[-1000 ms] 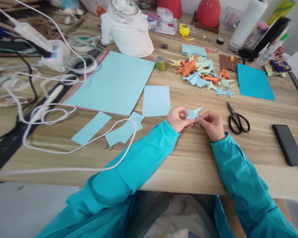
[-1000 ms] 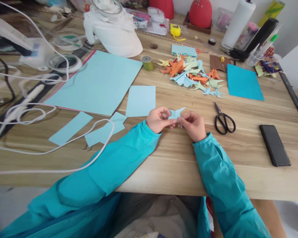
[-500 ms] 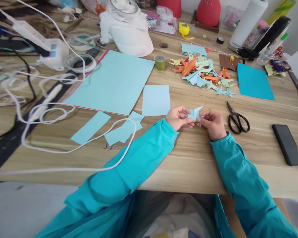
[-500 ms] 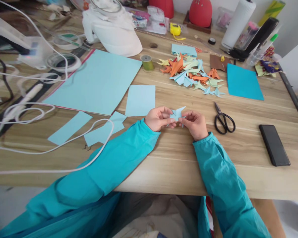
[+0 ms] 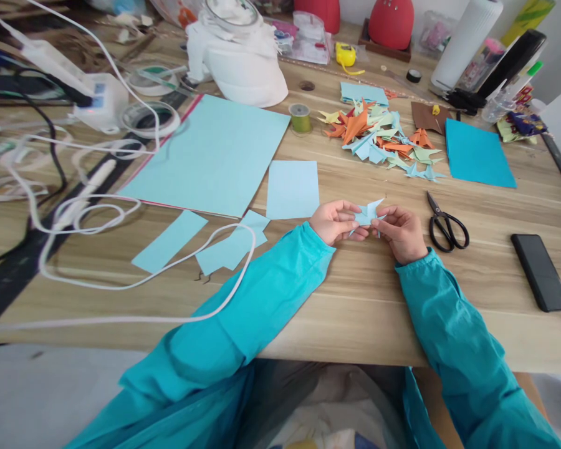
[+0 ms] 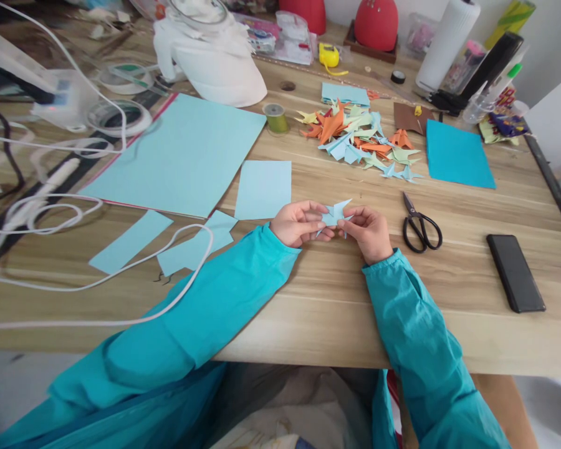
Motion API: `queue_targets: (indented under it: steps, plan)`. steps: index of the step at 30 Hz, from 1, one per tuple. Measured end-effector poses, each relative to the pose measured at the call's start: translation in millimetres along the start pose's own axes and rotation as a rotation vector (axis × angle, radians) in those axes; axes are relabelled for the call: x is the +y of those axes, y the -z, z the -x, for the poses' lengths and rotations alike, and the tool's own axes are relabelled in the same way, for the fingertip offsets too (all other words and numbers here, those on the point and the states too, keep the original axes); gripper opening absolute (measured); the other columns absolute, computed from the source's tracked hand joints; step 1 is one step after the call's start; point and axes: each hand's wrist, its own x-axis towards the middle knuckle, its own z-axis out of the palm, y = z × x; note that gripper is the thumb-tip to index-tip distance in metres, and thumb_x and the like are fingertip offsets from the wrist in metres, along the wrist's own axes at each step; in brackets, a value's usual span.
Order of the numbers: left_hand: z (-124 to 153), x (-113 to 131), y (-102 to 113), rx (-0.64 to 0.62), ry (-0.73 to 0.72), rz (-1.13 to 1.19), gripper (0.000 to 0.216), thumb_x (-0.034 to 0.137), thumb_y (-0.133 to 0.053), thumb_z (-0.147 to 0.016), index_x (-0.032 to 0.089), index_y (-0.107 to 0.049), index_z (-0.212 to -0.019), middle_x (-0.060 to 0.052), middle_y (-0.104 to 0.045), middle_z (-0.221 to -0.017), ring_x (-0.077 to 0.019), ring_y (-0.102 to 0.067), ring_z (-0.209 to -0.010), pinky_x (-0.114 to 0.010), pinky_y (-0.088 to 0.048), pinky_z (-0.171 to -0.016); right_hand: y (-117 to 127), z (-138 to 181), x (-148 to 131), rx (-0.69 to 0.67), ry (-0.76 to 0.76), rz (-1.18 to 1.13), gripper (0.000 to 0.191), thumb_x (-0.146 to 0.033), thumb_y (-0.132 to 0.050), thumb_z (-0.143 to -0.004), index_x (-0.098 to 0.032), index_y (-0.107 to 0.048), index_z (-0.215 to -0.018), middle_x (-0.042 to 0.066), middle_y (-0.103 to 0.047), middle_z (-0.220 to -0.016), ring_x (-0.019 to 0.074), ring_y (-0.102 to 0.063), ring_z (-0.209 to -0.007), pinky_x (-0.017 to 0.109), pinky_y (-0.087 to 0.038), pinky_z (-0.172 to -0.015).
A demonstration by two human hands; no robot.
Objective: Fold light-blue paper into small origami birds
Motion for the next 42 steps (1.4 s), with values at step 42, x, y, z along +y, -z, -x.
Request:
queue_targets:
  steps: [42]
  plan:
    - [2.1, 5.6, -1.7, 0.008, 0.065, -0.077, 0.030, -0.005, -0.066, -0.058, 0.009, -0.050, -0.080, -0.002, -0.064, -0.051, -0.0126, -0.058, -0.041, -0.023, -0.047, -0.044, 2.4, 3.2, 2.2, -0.257, 0.022, -0.006, 0.031, -0.027, -0.071, -0.067, -0.022, -0.044, -0.081, -0.004, -0.065, -0.062, 0.0148, -0.064, -0.055, 0.025, -0.049, -0.050]
